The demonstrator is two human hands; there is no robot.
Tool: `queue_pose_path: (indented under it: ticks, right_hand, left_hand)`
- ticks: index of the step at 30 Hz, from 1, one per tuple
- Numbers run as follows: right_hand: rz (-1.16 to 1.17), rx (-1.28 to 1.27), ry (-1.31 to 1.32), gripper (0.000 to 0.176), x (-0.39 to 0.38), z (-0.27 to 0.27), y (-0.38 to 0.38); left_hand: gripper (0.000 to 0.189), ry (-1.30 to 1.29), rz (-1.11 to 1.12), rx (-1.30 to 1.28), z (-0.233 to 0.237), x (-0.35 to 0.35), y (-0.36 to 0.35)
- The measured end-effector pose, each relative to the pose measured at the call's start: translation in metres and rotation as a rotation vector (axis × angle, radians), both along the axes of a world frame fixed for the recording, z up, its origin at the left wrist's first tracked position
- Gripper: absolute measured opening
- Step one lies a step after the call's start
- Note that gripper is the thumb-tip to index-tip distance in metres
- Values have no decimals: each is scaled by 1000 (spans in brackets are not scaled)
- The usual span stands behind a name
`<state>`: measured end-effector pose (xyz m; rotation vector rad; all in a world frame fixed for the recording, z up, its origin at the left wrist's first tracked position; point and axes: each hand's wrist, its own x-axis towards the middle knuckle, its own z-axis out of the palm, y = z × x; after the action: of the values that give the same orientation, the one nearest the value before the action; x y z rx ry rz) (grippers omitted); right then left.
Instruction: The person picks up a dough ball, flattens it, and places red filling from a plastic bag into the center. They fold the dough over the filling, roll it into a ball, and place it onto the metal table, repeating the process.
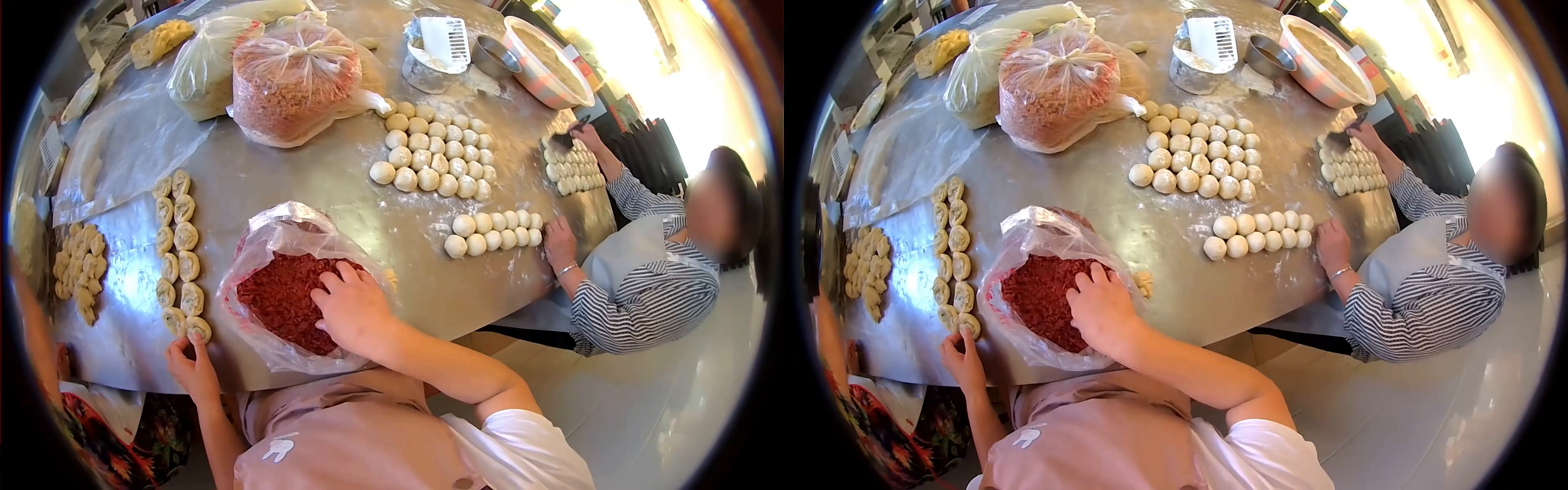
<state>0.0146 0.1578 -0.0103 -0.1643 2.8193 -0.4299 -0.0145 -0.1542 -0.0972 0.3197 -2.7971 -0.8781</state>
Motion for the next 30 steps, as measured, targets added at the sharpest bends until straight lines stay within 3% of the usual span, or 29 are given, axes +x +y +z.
queue_pose_path:
  ticks: [4, 7, 11, 14, 17, 20, 23, 27, 30]
  right_hand:
    - [-22, -11, -143, 29, 0, 2, -19]
    - [-10, -162, -269, 32, -3, -1, -27]
    - [10, -124, -150, 31, -2, 0, -18]
    - [17, -153, -240, 30, -6, 3, -21]
    - [79, -167, -251, 27, -8, -1, -21]
    - [24, -176, -180, 18, -7, 2, -9]
    - [4, -186, -145, 16, -9, -6, -4]
    - [54, -291, -164, 13, -17, -9, -12]
    - [2, -291, -57, 16, -19, -5, -4]
  left_hand:
    - [26, -124, -43, 89, 9, 0, 9]
    - [24, -9, -36, 220, 8, 3, 26]
    - [22, -12, 14, 352, 20, -7, 43]
    - [23, -97, -25, 196, 22, -14, 45]
    - [27, -39, -66, 497, 10, -17, 46]
    - [35, -95, -44, 1046, 12, -12, 34]
    - [43, -276, -145, 1642, 59, -8, 18]
    - [45, -403, -259, 1826, 99, -11, 54]
    - [29, -638, -242, 1780, 109, -8, 92]
